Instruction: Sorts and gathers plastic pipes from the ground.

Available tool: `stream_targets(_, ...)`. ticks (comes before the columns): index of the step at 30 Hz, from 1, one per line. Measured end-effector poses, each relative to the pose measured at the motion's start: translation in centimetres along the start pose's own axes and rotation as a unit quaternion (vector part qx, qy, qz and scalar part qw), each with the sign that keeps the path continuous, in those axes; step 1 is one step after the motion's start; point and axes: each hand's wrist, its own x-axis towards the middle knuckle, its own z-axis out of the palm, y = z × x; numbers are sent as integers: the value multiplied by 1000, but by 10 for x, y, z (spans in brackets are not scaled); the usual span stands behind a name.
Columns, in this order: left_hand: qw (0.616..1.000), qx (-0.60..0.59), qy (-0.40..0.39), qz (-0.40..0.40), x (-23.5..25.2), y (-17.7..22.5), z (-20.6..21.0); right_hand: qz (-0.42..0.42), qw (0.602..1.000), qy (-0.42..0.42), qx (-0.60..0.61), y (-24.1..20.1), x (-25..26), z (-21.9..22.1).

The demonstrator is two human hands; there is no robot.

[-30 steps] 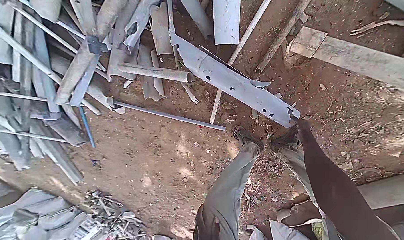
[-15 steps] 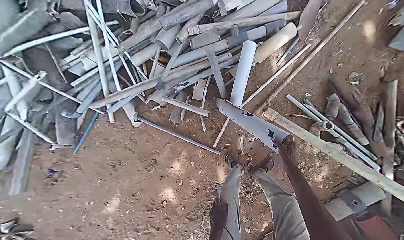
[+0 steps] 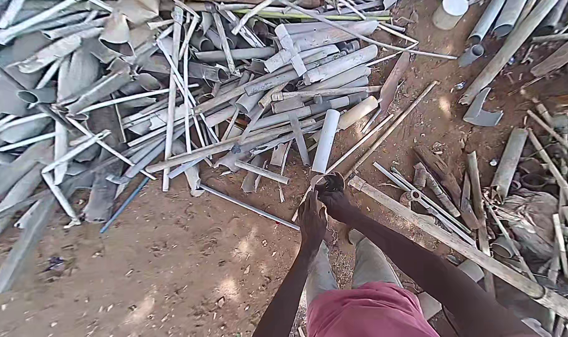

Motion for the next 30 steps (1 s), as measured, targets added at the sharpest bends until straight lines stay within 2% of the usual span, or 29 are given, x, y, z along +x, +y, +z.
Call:
stream_targets(3,998,61,-20,18,11,14,12,-85,994,62,-8,16,0,8)
stream_targets(7,991,123,-46,-20,37,21,27,-91,995,15,-40,31,9,-20)
stream_targets(10,988,142,-56,-29,55,32,31,-84,996,10,-32,43,14,-37)
stream_targets(13,988,145,-49,-33,81,34,27,-110,988,105,3,57,21,-46)
stream_targets(16,980,184,-62,-50,98,28,14,-93,978,184,37,68,19,-57)
stream_targets(18,977,196,-63,-60,111,24,1,-53,981,180,43,86,22,-69)
stream_targets(21,973,203,-81,-73,126,7,-21,79,995,52,13,126,24,-84)
stream_targets(23,978,184,-63,-78,150,0,-28,183,983,-14,-18,166,27,-111)
stream_targets(24,977,180,-71,-93,143,-8,-34,234,971,-46,-19,178,13,-112)
stream_targets(28,973,178,-71,-128,160,-33,-67,367,929,-47,6,235,6,-136)
stream_targets(30,974,160,-71,-144,162,-43,-73,412,910,-34,22,240,1,-153)
